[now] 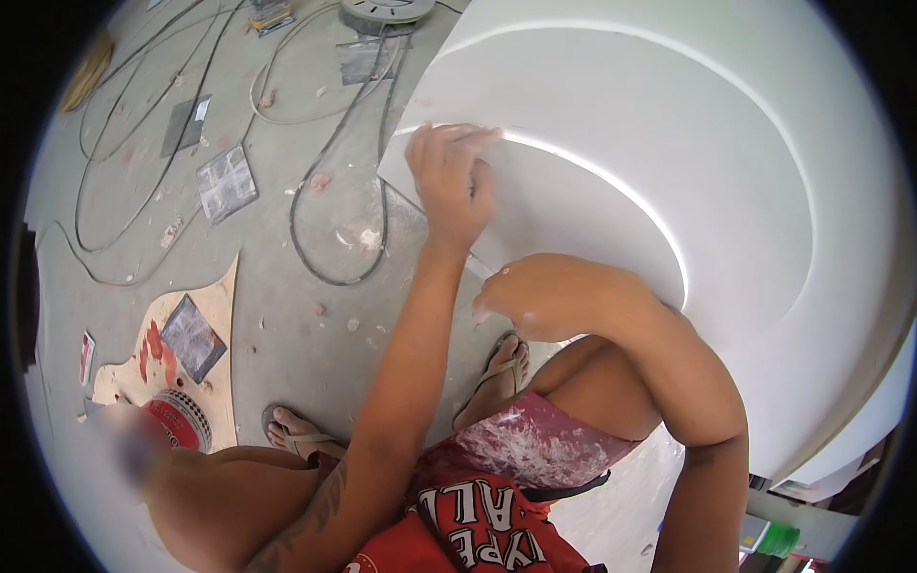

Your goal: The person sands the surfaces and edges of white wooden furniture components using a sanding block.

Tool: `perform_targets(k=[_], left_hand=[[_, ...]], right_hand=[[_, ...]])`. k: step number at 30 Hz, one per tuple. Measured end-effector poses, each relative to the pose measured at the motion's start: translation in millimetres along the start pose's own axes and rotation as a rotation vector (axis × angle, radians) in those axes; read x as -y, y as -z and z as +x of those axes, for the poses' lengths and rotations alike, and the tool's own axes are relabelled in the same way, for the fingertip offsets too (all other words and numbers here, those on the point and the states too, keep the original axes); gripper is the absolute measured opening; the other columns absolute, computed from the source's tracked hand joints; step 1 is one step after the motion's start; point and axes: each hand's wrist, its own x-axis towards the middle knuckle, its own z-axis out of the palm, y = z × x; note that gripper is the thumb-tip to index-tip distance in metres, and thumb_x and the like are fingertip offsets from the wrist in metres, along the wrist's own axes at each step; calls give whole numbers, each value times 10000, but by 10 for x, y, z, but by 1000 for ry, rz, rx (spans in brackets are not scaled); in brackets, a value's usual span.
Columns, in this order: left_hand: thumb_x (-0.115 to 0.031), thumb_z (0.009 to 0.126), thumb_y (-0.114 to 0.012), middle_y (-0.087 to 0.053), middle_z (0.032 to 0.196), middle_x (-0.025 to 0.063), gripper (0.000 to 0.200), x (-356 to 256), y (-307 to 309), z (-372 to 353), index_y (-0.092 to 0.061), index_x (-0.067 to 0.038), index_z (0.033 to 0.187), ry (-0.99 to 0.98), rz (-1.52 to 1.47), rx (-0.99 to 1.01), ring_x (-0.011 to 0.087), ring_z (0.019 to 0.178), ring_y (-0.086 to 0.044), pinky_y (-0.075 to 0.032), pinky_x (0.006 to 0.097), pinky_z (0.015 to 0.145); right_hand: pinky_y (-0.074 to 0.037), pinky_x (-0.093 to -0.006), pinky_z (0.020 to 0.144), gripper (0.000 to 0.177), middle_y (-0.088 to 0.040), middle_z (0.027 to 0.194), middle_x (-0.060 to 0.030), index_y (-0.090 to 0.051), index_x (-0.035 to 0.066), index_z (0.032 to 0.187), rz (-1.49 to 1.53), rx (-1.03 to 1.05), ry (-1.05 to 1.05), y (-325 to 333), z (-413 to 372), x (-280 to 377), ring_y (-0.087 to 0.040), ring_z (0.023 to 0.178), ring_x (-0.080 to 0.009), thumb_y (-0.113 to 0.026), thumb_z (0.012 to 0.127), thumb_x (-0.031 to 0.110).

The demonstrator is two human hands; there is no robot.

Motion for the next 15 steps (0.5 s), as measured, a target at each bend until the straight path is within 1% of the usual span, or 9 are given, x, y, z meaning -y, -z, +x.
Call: perform_targets(k=[2, 4, 5, 7, 8, 10, 11, 13, 15], left_hand=[[58, 765, -582, -658, 1133, 85, 381, 135, 28, -40, -707, -81, 1098, 7, 15, 4, 288, 1140, -579, -397, 465, 1074], [49, 794, -577, -646, 1161, 106, 377, 337, 61, -132, -696, -82, 1126, 122, 59, -51, 305, 1162, -567, -396, 473, 1085], [49, 794, -577, -646, 1161, 106, 377, 408, 83, -159, -696, -82, 1126, 115, 53, -48, 305, 1162, -567, -396, 473, 1085], [31, 826, -571, -614, 1227, 141, 373, 518, 130, -204, -671, -63, 1173, 280, 139, -68, 341, 1197, -544, -386, 485, 1095], [31, 826, -571, -614, 1227, 141, 373, 574, 165, -225, -671, -63, 1173, 271, 131, -61, 341, 1197, -544, -386, 485, 1095], [-18, 876, -592, -586, 1278, 137, 361, 625, 219, -262, -652, -65, 1229, 433, 81, -67, 361, 1248, -525, -362, 516, 1109], [-18, 876, -592, -586, 1278, 137, 361, 559, 224, -215, -652, -65, 1229, 424, 72, -60, 361, 1248, -525, -362, 516, 1109], [-155, 927, -691, -521, 1399, 164, 433, 346, 260, 25, -595, -69, 1340, 437, 2, -30, 386, 1336, -468, -328, 536, 1150], [-336, 852, -831, -418, 1511, 184, 767, 149, 165, 297, -466, -107, 1487, 185, -37, -3, 413, 1425, -362, -284, 564, 1185]], right_hand=[[-517, -453, 978, 456, -714, 1181, -185, -693, 21, 1228, 35, -16, 9, -31, -5, 6, -628, 1153, -380, -552, 798, -38], [-515, -453, 982, 466, -712, 1185, -190, -691, 23, 1238, 64, -34, 26, -61, 7, -22, -628, 1160, -382, -550, 798, -39], [-514, -456, 968, 497, -698, 1226, -175, -695, 23, 1230, 65, -42, 46, -77, 13, -53, -627, 1145, -381, -548, 762, -53], [-512, -460, 953, 527, -684, 1267, -160, -699, 23, 1222, 71, -62, 61, -67, 15, -73, -627, 1129, -379, -545, 725, -67], [-512, -459, 961, 533, -683, 1274, -163, -698, 24, 1229, 48, -35, 6, -41, 30, -66, -627, 1141, -379, -546, 726, -69], [-512, -458, 970, 540, -681, 1282, -166, -697, 24, 1235, 30, -19, -56, -28, 27, -67, -626, 1153, -378, -547, 726, -70], [-512, -457, 975, 544, -683, 1281, -165, -697, 28, 1243, 38, -44, -38, -32, 15, -76, -625, 1161, -377, -543, 730, -72], [-513, -457, 981, 549, -686, 1280, -163, -697, 31, 1250, 47, -79, -27, -4, -9, -67, -625, 1169, -376, -540, 735, -74], [-513, -447, 982, 567, -689, 1273, -163, -694, 32, 1260, 45, -53, -21, 39, -46, -11, -629, 1164, -368, -527, 734, -102]])
